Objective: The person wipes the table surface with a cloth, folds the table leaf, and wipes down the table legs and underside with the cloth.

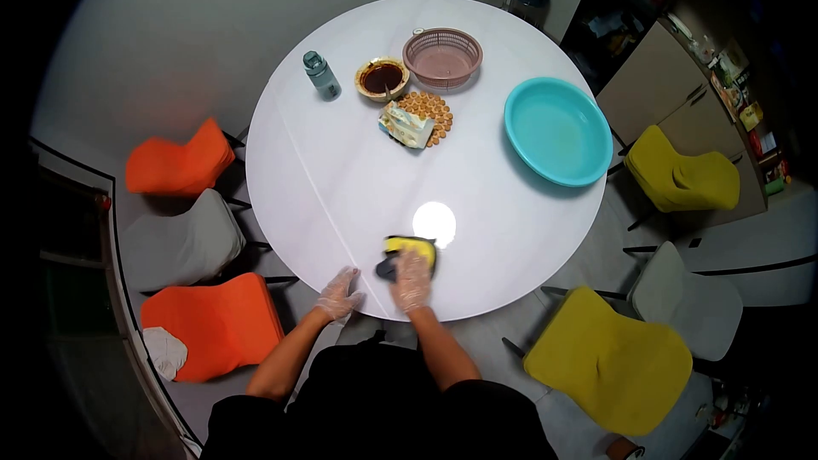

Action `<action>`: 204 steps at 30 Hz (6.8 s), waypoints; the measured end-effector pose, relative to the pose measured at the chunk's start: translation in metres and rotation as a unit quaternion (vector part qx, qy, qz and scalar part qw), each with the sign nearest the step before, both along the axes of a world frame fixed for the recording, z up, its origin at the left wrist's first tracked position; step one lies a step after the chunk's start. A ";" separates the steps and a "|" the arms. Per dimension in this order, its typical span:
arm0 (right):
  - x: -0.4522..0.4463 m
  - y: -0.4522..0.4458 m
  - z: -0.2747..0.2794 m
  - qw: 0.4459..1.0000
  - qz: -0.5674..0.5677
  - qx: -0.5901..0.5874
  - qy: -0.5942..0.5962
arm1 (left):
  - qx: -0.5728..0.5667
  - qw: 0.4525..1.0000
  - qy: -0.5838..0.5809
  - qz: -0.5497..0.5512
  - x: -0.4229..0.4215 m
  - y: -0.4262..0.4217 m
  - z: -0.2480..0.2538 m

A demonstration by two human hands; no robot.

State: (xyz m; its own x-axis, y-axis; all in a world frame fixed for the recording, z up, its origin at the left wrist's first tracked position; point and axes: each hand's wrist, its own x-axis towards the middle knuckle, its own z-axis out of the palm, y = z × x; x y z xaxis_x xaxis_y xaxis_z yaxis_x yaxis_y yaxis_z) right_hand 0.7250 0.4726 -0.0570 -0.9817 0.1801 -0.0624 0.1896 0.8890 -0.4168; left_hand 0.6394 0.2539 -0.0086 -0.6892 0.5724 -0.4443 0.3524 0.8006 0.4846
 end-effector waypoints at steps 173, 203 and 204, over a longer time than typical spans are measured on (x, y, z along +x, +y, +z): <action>-0.301 -0.122 0.021 0.722 -0.624 0.107 -0.277 | 0.254 0.962 0.004 0.096 -0.706 0.049 -0.021; -0.291 -0.125 0.017 0.743 -0.609 0.114 -0.253 | -0.333 0.189 0.628 -0.677 -0.394 0.323 -0.012; -0.290 -0.126 0.017 0.749 -0.604 0.121 -0.244 | -0.369 0.205 0.629 -0.653 -0.392 0.335 -0.010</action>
State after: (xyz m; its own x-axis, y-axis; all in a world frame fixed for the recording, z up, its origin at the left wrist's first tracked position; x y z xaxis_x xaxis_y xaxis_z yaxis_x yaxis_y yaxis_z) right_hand 0.4347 0.3470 -0.0405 0.0357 0.9824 -0.1832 0.9939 -0.0158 0.1090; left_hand 0.2474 0.5885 -0.0191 0.0030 0.7306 -0.6828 -0.0256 -0.6826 -0.7304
